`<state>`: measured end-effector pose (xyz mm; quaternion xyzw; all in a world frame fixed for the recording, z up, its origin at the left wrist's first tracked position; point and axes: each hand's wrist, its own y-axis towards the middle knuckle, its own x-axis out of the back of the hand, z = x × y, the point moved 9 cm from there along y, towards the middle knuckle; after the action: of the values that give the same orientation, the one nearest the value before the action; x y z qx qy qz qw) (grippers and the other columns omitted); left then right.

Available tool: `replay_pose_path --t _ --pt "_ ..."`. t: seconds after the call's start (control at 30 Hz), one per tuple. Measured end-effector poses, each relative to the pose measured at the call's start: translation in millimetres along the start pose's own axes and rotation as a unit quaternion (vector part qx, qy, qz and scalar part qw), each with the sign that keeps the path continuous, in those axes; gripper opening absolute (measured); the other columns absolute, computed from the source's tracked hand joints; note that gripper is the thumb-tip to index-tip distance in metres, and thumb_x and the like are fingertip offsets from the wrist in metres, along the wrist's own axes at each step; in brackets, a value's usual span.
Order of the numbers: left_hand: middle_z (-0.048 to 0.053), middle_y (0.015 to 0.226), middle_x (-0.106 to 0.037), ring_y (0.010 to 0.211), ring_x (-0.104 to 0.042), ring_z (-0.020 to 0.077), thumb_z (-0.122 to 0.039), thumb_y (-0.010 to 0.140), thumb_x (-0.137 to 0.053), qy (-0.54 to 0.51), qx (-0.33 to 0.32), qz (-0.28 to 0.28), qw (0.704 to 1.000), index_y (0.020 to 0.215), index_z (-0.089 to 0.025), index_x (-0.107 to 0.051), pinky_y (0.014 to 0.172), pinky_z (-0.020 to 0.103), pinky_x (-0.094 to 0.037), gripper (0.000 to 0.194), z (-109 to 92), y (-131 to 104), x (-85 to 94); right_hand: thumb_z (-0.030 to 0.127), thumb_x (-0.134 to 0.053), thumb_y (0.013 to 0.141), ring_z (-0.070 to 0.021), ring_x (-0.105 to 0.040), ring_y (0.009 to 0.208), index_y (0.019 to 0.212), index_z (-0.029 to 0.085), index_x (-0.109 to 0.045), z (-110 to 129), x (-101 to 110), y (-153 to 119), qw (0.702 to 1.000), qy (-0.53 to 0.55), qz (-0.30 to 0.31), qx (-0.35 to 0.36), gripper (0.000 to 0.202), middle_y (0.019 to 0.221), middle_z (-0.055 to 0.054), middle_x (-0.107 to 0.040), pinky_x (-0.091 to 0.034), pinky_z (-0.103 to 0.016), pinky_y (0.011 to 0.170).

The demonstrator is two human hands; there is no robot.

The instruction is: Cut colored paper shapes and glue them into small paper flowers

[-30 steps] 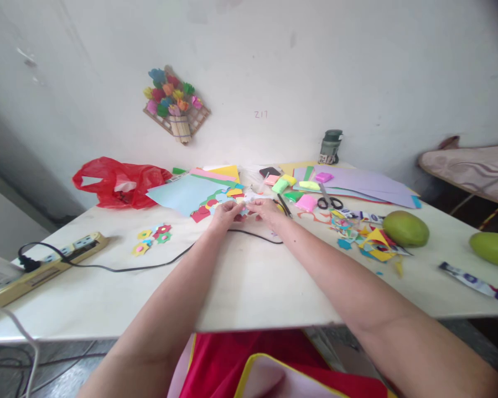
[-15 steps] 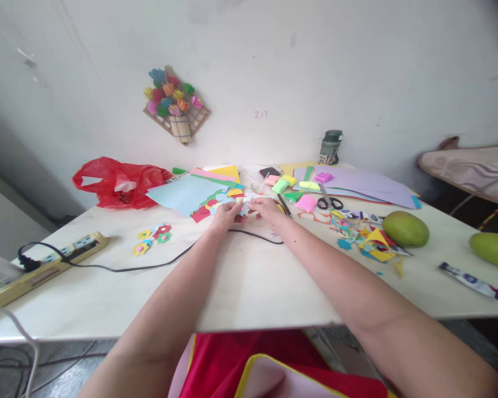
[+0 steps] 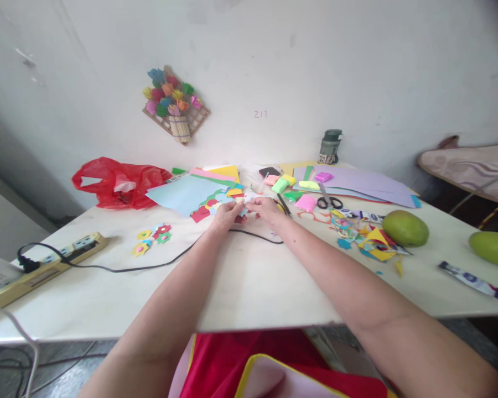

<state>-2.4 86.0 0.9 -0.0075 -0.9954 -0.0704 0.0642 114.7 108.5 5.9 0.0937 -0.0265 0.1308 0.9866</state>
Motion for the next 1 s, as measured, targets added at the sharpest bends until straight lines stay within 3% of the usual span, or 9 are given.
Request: replay_pose_path --t 0.17,0.37,0.63,0.87,1.0 --pt "0.002 0.053 -0.058 0.049 -0.056 0.0125 -0.055 0.066 -0.062 0.026 -0.007 -0.01 1.0 0.064 -0.015 -0.053 0.054 0.025 -0.047 0.041 -2 -1 0.5 0.025 -0.06 0.063 -0.0096 -0.049 0.057 0.061 0.016 -0.059 -3 0 2 1.0 -0.009 -0.004 0.004 0.009 0.058 0.002 -0.056 -0.035 -0.021 0.049" --pt "0.004 0.049 -0.056 0.046 -0.057 0.0162 -0.056 0.073 -0.051 -0.062 0.059 -0.031 0.996 0.065 -0.015 -0.053 0.054 0.031 -0.048 0.042 5 -1 3.6 0.031 -0.061 0.063 -0.0107 -0.05 0.059 0.062 0.015 -0.059 0 6 4 0.999 -0.027 -0.031 0.018 0.016 0.062 0.0 -0.058 -0.035 -0.022 0.05" --pt "0.009 0.07 -0.067 0.059 -0.062 0.0157 -0.033 0.063 -0.066 -0.119 0.047 0.074 0.989 0.069 -0.013 -0.053 0.063 0.03 -0.049 0.025 7 -2 -0.4 0.031 -0.059 0.065 -0.0111 -0.05 0.059 0.06 0.015 -0.058 9 15 2 0.996 -0.047 -0.069 0.044 0.017 0.061 0.0 -0.057 -0.036 -0.023 0.052" --pt "0.009 0.073 -0.067 0.062 -0.062 0.015 -0.035 0.063 -0.07 -0.109 0.033 0.104 0.988 0.07 -0.012 -0.055 0.065 0.03 -0.049 0.028 3 -6 -5.5 0.045 -0.059 0.067 -0.0136 -0.056 0.067 0.071 0.016 -0.061 4 6 -1 1.0 0.02 -0.015 0.002 0.029 0.072 -0.003 -0.062 -0.035 -0.022 0.048" --pt "0.009 0.076 -0.068 0.064 -0.062 0.0149 -0.036 0.064 -0.069 -0.101 0.031 0.114 0.988 0.072 -0.012 -0.057 0.069 0.031 -0.049 0.028 3 -6 -7.5 0.043 -0.066 0.06 -0.0126 -0.054 0.065 0.069 0.016 -0.06 -2 3 0 0.999 0.029 -0.007 -0.012 0.03 0.067 -0.001 -0.059 -0.034 -0.021 0.048"
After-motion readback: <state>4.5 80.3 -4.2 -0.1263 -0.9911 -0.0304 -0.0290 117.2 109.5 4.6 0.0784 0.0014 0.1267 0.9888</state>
